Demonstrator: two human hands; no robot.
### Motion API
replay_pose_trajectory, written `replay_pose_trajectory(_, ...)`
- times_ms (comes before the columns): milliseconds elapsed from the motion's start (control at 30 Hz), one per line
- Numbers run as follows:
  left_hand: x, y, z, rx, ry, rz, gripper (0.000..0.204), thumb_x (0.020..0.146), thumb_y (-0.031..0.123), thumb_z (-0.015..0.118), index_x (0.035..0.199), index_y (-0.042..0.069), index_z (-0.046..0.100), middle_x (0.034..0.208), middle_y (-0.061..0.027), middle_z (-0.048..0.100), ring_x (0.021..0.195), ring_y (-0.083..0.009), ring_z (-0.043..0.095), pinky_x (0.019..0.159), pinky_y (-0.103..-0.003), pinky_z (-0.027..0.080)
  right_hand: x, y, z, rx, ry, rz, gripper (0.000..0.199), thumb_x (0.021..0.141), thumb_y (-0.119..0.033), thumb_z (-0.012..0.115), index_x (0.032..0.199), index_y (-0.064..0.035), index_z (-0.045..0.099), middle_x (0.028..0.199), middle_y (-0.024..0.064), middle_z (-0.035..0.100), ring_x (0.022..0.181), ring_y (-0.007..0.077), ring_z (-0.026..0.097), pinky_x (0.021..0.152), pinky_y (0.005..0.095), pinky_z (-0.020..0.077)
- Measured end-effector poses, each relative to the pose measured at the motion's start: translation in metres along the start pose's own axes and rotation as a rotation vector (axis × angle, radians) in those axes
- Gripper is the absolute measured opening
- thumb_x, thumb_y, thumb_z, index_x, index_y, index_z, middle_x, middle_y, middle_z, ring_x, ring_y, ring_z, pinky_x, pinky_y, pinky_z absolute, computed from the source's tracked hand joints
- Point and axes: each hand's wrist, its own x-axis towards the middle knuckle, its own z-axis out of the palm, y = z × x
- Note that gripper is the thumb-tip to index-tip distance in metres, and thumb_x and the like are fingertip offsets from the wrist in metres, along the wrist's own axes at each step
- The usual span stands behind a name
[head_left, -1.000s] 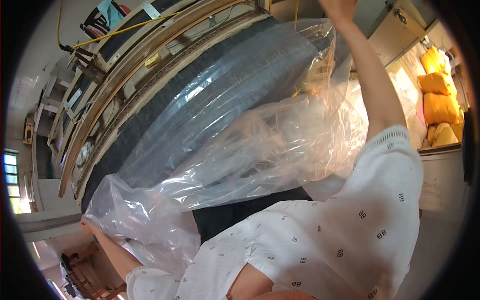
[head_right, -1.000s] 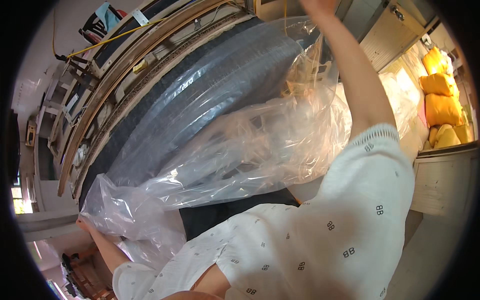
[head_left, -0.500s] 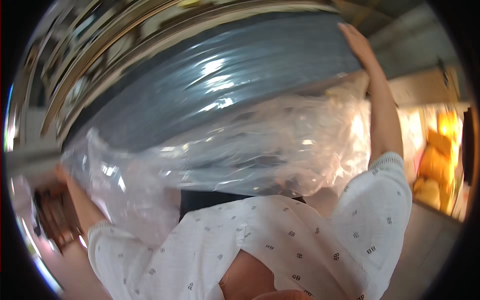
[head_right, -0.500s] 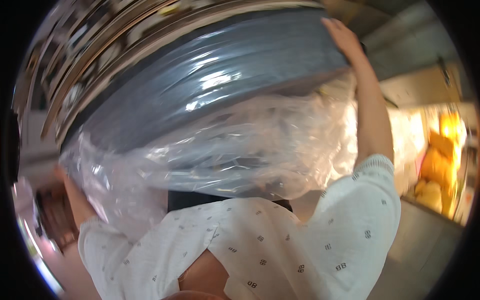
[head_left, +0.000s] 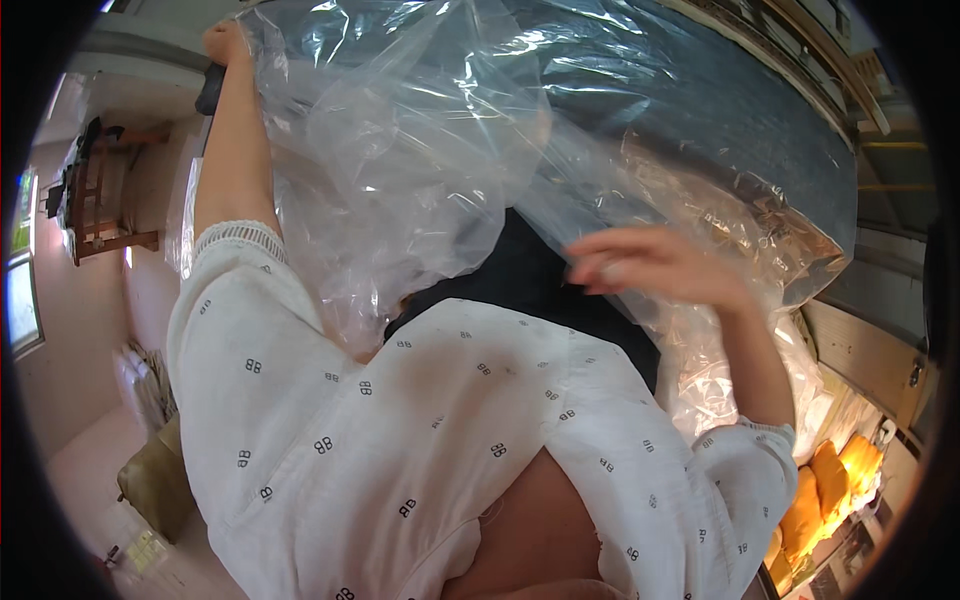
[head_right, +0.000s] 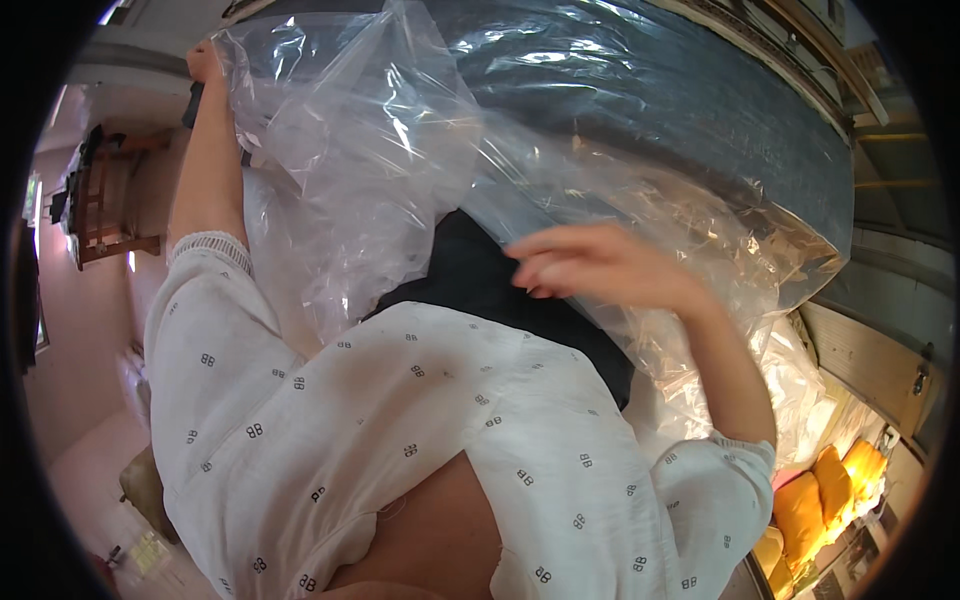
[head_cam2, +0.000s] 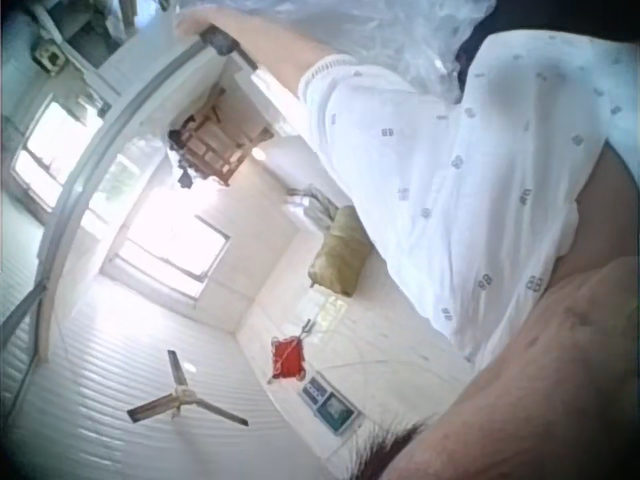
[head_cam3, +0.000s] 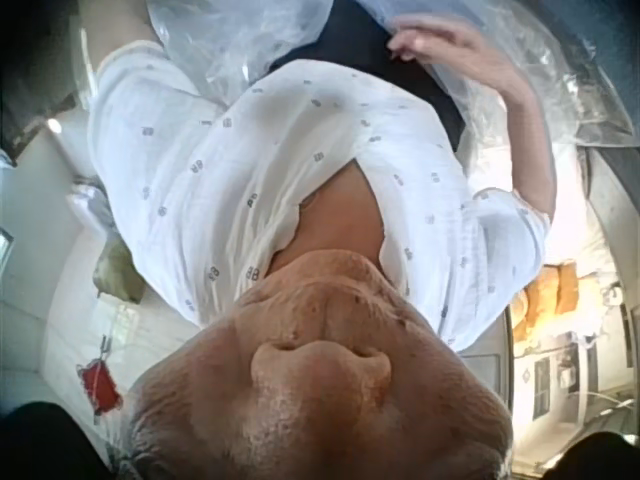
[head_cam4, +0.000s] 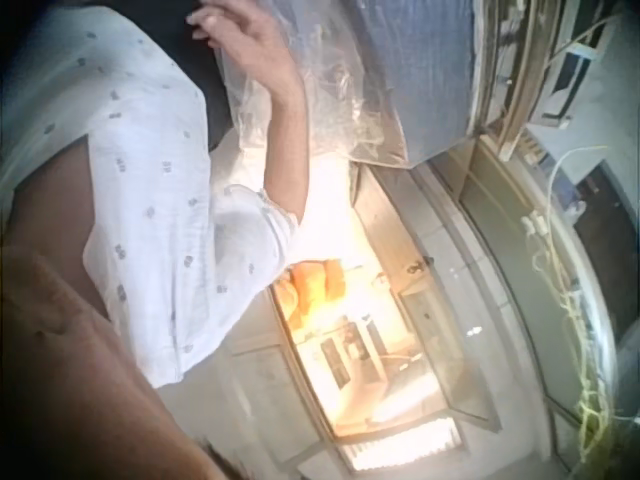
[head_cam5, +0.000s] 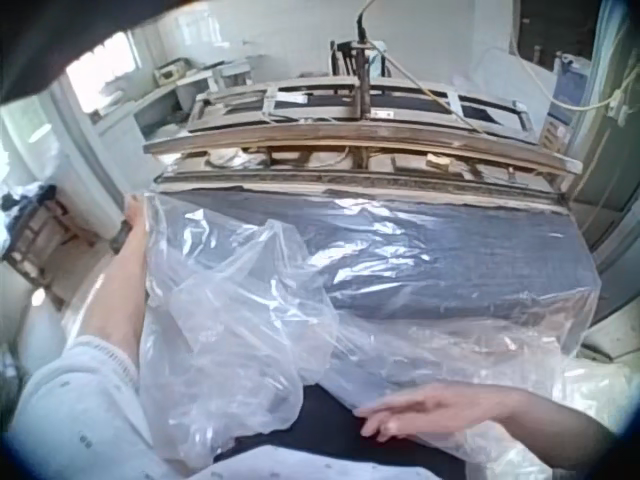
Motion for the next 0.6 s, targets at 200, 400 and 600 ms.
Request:
replay_pose_trajectory(200, -0.027, 0.034, -0.002, -0.163, -0.015, -0.113, 0.020, 0.070, 0.021, 0.057, 0.080, 0.004, 0.062, 0.080, -0.0171, 0.063, 0.078, -0.0344, 0.059, 0.073, -0.041, 0.046, 0.143, 0.078, 0.055, -0.521, 0.482, -0.623, 0.022, 0.078, -0.016, 0.058, 0.095, -0.0014, 0.056, 0.100, 0.0163, 0.055, 0.088, 0.0325, 0.051, 0.073, 0.0347, 0.0431)
replay_pose_trajectory(400, -0.026, -0.004, -0.020, -0.233, 0.093, -0.108, 0.020, 0.072, 0.020, 0.056, 0.082, 0.003, 0.060, 0.083, -0.0167, 0.062, 0.079, -0.0327, 0.059, 0.074, -0.039, 0.045, 0.049, -0.071, 0.026, -0.193, 0.636, -0.513, 0.024, 0.088, -0.020, 0.043, 0.075, -0.0043, 0.055, 0.068, 0.0062, 0.057, 0.065, 0.0157, 0.054, 0.066, 0.0292, 0.0424)
replay_pose_trajectory(600, -0.028, 0.034, 0.025, -0.615, -0.056, -0.203, 0.019, 0.077, 0.018, 0.053, 0.085, 0.001, 0.059, 0.084, -0.0155, 0.062, 0.076, -0.0284, 0.059, 0.072, -0.037, 0.044, -0.114, -0.146, -0.063, -0.209, 1.051, -1.560, 0.035, 0.083, -0.033, 0.051, 0.102, -0.0031, 0.053, 0.100, 0.0122, 0.059, 0.088, 0.0244, 0.058, 0.083, 0.0386, 0.0458)
